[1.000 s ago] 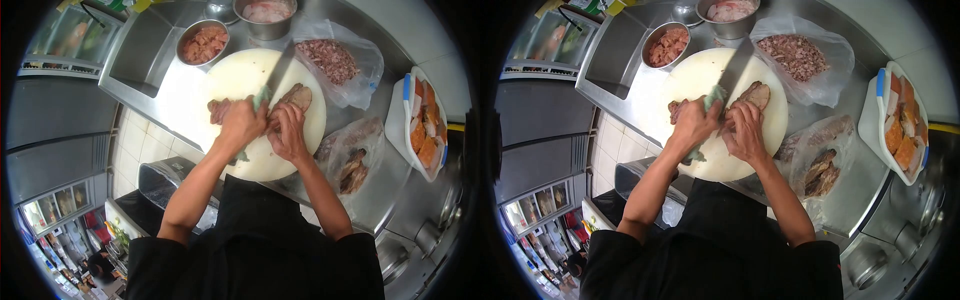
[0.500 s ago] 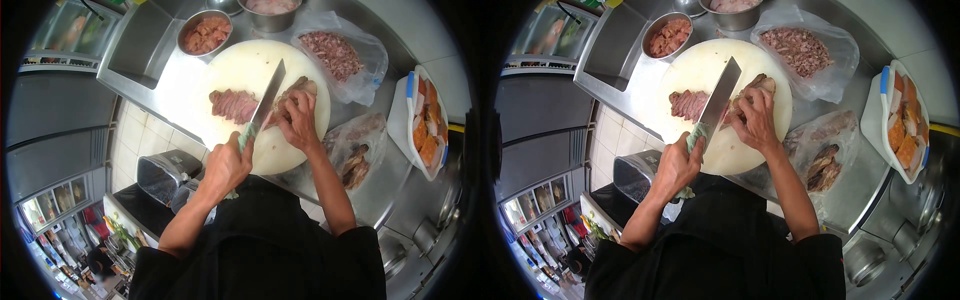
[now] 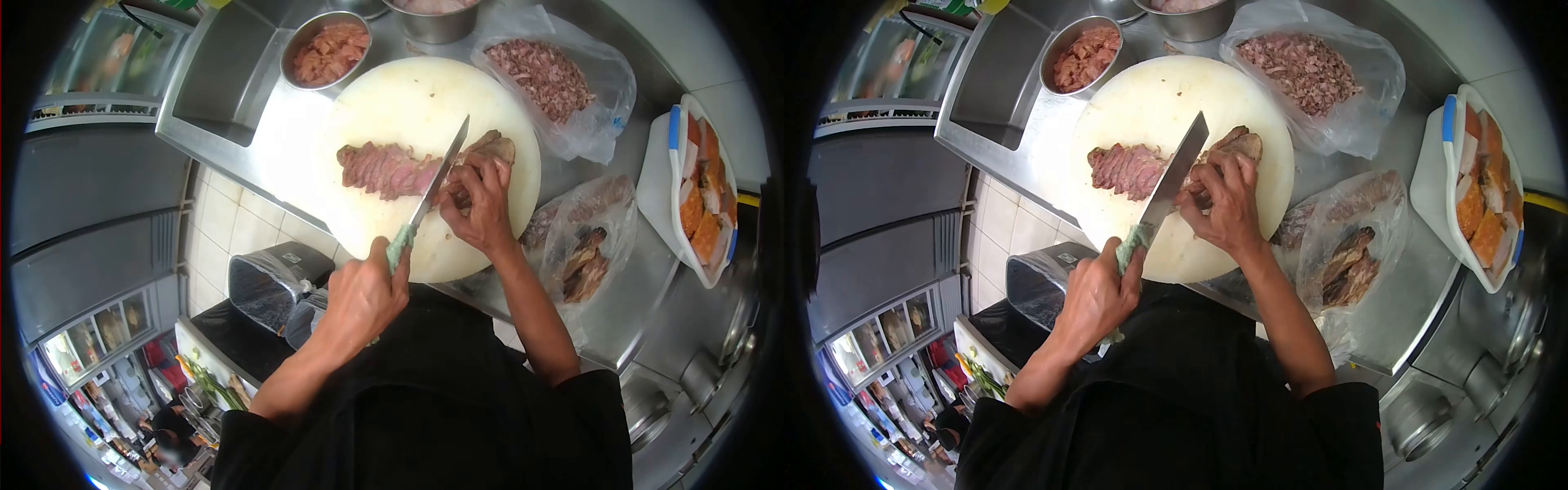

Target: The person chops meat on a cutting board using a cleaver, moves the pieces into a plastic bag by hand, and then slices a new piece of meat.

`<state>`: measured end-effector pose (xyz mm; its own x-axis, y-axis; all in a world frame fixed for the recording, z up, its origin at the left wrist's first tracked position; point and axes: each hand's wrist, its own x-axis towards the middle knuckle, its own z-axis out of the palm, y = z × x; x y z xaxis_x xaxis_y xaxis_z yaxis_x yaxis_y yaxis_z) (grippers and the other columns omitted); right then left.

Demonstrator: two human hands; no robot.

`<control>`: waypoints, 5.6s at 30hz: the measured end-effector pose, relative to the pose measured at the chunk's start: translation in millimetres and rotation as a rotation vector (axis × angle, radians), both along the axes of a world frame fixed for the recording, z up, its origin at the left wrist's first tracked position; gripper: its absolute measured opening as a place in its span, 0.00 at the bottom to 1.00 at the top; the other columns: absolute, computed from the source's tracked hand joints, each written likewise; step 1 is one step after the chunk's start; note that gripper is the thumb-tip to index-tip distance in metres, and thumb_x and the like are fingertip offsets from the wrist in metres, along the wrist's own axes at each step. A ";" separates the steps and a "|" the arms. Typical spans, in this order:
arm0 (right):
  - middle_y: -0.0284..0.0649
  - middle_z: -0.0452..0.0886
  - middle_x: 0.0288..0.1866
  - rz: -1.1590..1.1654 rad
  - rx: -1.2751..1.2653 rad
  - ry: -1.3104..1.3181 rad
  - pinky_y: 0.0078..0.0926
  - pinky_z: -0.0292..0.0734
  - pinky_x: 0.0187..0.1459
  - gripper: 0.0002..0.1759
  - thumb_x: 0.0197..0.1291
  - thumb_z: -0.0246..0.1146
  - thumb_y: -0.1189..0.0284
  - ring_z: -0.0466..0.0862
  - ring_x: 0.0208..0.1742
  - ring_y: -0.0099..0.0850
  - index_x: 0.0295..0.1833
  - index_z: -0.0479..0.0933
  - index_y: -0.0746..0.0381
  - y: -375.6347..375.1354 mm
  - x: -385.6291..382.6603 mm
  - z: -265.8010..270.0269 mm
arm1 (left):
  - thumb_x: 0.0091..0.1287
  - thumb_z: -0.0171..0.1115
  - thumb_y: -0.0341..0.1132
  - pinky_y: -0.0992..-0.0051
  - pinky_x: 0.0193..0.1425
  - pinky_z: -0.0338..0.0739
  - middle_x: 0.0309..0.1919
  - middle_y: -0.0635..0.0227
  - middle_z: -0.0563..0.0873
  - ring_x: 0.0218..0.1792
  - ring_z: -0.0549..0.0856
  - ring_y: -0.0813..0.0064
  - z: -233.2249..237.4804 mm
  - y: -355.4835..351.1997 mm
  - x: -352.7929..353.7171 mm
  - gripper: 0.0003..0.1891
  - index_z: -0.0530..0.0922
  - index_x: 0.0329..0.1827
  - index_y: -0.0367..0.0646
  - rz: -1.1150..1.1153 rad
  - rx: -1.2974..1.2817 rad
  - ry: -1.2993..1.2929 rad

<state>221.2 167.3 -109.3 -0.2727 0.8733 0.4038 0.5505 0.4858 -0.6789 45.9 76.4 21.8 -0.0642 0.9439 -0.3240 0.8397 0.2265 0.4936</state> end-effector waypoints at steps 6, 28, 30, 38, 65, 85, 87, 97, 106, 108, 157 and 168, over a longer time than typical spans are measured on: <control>0.44 0.78 0.52 -0.020 0.012 -0.019 0.46 0.62 0.66 0.17 0.50 0.72 0.67 0.71 0.60 0.46 0.44 0.80 0.62 0.9 -1.8 -4.7 | 0.73 0.62 0.36 0.47 0.29 0.76 0.17 0.39 0.79 0.24 0.81 0.34 12.8 -18.8 -7.1 0.12 0.76 0.40 0.32 0.024 -0.149 0.027; 0.44 0.79 0.48 0.068 0.012 -0.027 0.44 0.62 0.64 0.12 0.53 0.66 0.74 0.73 0.55 0.47 0.44 0.77 0.62 2.3 -0.4 0.9 | 0.72 0.62 0.40 0.48 0.43 0.80 0.28 0.34 0.84 0.35 0.85 0.35 -78.7 93.8 24.7 0.17 0.83 0.41 0.29 0.005 0.192 -0.145; 0.45 0.79 0.49 0.061 0.007 -0.006 0.45 0.61 0.64 0.13 0.53 0.66 0.74 0.73 0.56 0.48 0.45 0.77 0.62 -4.0 2.7 4.6 | 0.73 0.61 0.41 0.48 0.45 0.79 0.29 0.34 0.84 0.36 0.85 0.34 -79.6 102.0 19.3 0.19 0.83 0.39 0.28 -0.004 0.222 -0.134; 0.47 0.76 0.60 -0.026 0.008 -0.027 0.53 0.63 0.68 0.17 0.51 0.68 0.72 0.70 0.65 0.52 0.48 0.79 0.61 -10.5 14.4 13.7 | 0.77 0.57 0.44 0.48 0.46 0.78 0.29 0.36 0.84 0.36 0.86 0.37 -46.6 100.3 3.2 0.21 0.82 0.44 0.29 -0.002 0.232 -0.148; 0.41 0.82 0.50 0.028 0.017 -0.023 0.46 0.64 0.66 0.14 0.46 0.69 0.73 0.71 0.60 0.48 0.43 0.83 0.58 1.9 14.0 -7.6 | 0.73 0.62 0.37 0.47 0.28 0.76 0.16 0.39 0.79 0.23 0.82 0.35 -8.8 4.7 7.1 0.13 0.77 0.39 0.32 -0.048 -0.009 0.029; 0.40 0.83 0.45 0.014 0.030 0.002 0.43 0.63 0.63 0.12 0.45 0.63 0.76 0.73 0.52 0.45 0.39 0.79 0.60 1.0 11.2 -1.1 | 0.74 0.60 0.42 0.44 0.31 0.81 0.19 0.34 0.81 0.25 0.84 0.33 -42.4 -1.0 4.9 0.17 0.77 0.44 0.31 -0.046 -0.010 0.026; 0.41 0.83 0.45 0.010 0.036 0.002 0.43 0.63 0.64 0.12 0.45 0.63 0.76 0.74 0.52 0.45 0.40 0.79 0.61 1.1 11.3 1.8 | 0.73 0.61 0.39 0.44 0.35 0.80 0.21 0.35 0.82 0.28 0.84 0.33 -53.3 17.8 14.0 0.15 0.78 0.45 0.31 -0.036 -0.029 0.025; 0.47 0.81 0.48 0.029 0.062 0.038 0.47 0.61 0.65 0.15 0.44 0.63 0.78 0.75 0.56 0.48 0.42 0.78 0.64 2.8 12.1 -2.6 | 0.75 0.59 0.44 0.48 0.44 0.79 0.27 0.33 0.83 0.36 0.86 0.35 -51.6 123.2 31.4 0.22 0.82 0.44 0.27 -0.041 0.121 -0.118; 0.45 0.79 0.51 -0.034 0.048 0.056 0.47 0.65 0.63 0.15 0.45 0.72 0.74 0.72 0.59 0.48 0.41 0.78 0.60 -1.0 11.8 -6.0 | 0.76 0.59 0.37 0.49 0.33 0.78 0.19 0.41 0.81 0.25 0.84 0.37 -7.7 40.5 17.0 0.15 0.80 0.46 0.29 0.014 0.045 -0.085; 0.44 0.79 0.51 -0.045 0.051 0.077 0.47 0.66 0.63 0.15 0.45 0.72 0.74 0.72 0.59 0.48 0.41 0.79 0.60 -1.7 10.4 -5.6 | 0.75 0.59 0.37 0.47 0.32 0.78 0.19 0.39 0.81 0.25 0.83 0.35 -5.4 31.8 18.8 0.14 0.79 0.44 0.30 0.010 0.030 -0.073; 0.42 0.83 0.45 -0.014 0.010 0.016 0.44 0.68 0.58 0.12 0.43 0.67 0.75 0.76 0.54 0.46 0.37 0.80 0.60 -21.3 19.1 -5.9 | 0.73 0.59 0.53 0.49 0.56 0.78 0.34 0.29 0.85 0.45 0.88 0.37 -51.4 134.5 32.5 0.31 0.83 0.41 0.23 0.061 0.068 -0.223; 0.41 0.84 0.52 0.214 -0.152 -0.168 0.43 0.72 0.61 0.20 0.49 0.70 0.79 0.78 0.59 0.45 0.50 0.82 0.60 37.3 9.5 41.9 | 0.77 0.56 0.46 0.65 0.41 0.78 0.29 0.57 0.87 0.31 0.84 0.68 16.2 49.0 -56.5 0.22 0.85 0.48 0.31 0.386 0.121 -0.430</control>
<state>230.7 204.6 -67.4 -0.5088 0.8356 0.2069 0.5574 0.5029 -0.6606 -10.6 125.3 38.0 -0.2970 0.9103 -0.2883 0.4269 0.3966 0.8127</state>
